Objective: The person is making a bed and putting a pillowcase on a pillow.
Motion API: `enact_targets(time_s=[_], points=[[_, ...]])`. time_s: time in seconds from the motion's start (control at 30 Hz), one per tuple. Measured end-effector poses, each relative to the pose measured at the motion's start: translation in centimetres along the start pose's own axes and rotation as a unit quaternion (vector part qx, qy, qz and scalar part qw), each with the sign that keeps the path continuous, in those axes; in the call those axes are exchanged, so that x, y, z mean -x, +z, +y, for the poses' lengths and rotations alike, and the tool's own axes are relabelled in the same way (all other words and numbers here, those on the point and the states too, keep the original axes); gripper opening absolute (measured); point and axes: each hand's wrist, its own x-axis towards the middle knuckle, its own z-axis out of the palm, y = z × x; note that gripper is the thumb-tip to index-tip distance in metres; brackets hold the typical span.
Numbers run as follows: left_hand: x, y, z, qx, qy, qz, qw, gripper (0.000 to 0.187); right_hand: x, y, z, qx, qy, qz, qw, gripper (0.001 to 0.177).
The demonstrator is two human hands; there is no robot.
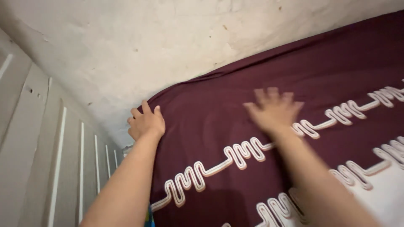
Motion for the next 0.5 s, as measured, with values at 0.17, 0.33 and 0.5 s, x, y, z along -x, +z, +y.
enact_targets(time_s=[0.17,0.33,0.5], points=[[-0.9,-2.3,1.1,-0.075,0.032,-0.030,0.996,0.061,9.6,-1.4,-17.8,-0.080,-0.233,0.044,0.968,0.077],[-1.4,-3.5,4.5,-0.087,0.228,-0.024,0.970,0.039,13.8,0.2,-22.1,-0.160,-0.378,0.015,0.912,0.058],[-2.3,-0.6,9.0,-0.163,0.413,-0.031,0.896,0.046,12.1,1.5,-21.0,-0.401,-0.198,0.044,0.893,0.027]])
